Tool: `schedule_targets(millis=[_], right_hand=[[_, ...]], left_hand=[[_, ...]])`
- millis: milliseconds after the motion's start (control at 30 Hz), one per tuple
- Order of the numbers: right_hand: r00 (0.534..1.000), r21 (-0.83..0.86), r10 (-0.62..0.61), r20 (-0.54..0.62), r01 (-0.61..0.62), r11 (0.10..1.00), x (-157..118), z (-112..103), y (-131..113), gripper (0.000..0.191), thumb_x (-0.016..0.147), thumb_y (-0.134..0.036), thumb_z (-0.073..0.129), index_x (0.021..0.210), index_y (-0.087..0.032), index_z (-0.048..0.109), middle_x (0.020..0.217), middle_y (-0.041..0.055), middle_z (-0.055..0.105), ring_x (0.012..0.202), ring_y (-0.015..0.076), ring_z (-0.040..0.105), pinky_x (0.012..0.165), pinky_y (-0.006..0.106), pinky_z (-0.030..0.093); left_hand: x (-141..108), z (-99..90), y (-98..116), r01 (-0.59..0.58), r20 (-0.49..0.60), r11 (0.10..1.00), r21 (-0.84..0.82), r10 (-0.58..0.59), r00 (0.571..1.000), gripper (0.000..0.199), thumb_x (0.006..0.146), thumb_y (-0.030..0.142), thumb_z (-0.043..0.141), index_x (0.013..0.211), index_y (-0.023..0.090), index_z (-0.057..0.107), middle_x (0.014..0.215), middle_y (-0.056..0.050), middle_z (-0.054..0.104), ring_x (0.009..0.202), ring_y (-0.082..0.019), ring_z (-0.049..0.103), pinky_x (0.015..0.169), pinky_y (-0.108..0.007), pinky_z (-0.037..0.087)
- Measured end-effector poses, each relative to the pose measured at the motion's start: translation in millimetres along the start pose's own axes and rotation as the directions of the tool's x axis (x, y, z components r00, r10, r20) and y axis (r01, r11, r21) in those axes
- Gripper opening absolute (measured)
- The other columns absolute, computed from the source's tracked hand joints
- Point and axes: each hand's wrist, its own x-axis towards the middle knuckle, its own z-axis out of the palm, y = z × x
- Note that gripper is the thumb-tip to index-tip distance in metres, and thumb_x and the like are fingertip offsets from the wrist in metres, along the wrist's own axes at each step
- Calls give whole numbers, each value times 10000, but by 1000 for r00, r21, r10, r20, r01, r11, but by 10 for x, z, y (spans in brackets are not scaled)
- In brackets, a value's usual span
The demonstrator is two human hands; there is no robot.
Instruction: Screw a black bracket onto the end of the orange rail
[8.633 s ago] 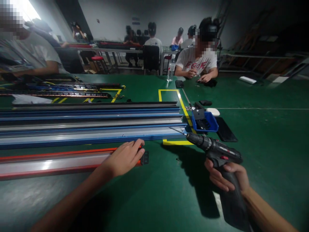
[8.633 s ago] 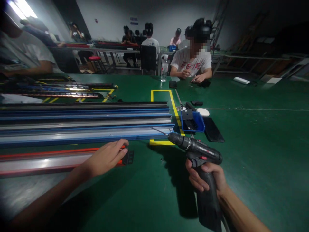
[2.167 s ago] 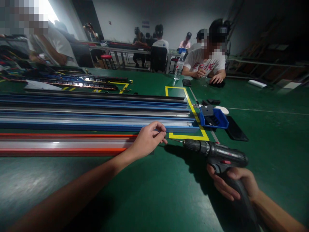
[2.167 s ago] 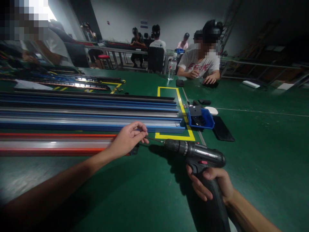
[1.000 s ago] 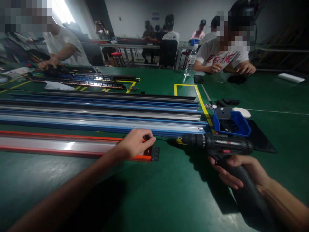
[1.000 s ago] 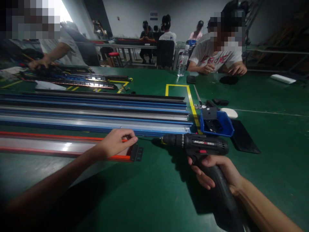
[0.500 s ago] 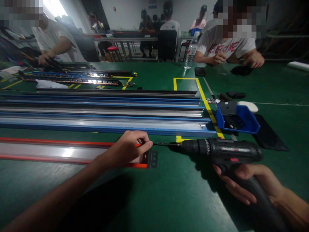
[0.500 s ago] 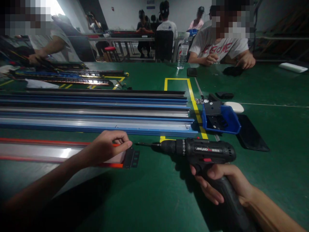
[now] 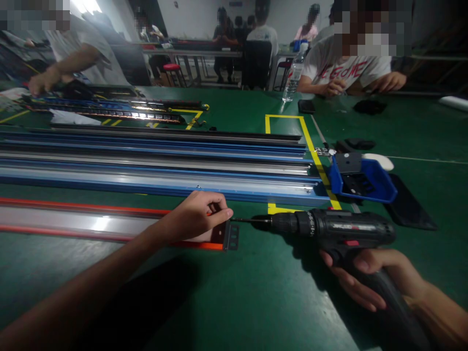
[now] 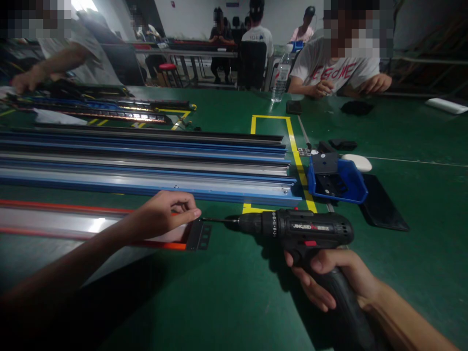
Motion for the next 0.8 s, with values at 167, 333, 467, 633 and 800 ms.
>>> schedule_targets(millis=[167,333,467,633,800], right_hand=[[999,-44,-28,-39,26,999,29,40,25,346,791,-213,588,1079,-76,723,749,77,676,373,67,522,446,197,499],[1000,-42,-17,-17,17,999,36,36,29,341,788,-210,586,1078,-87,716,763,78,675,369,65,514,440,200,484],[1000,-49,-6,-17,5,999,43,31,22,338,801,-219,579,1085,-92,712,768,78,675,374,59,512,446,194,499],[1000,-46,10,-20,-11,999,42,42,3,332,793,-219,595,1076,-85,707,767,78,677,367,59,512,445,194,501],[998,-36,41,-54,-43,998,31,53,-17,323,801,-216,586,1074,-79,692,769,68,672,379,60,519,454,195,499]], left_hand=[[5,-7,1,21,23,999,-25,-21,1000,258,894,376,609,739,173,643,652,23,626,605,-112,556,568,-230,391],[6,8,-33,-14,9,1000,-19,14,1000,270,896,378,606,729,167,634,655,13,633,605,-115,552,563,-235,373],[5,19,-77,-57,8,998,-15,57,998,298,917,398,593,731,168,630,650,16,622,606,-111,550,559,-230,362],[1,23,-105,-76,10,996,-43,76,997,314,929,410,586,734,167,620,650,21,626,596,-102,542,553,-222,360],[-7,27,-111,-85,9,994,-66,86,996,297,925,392,594,736,166,624,645,23,626,596,-98,549,557,-215,371]])
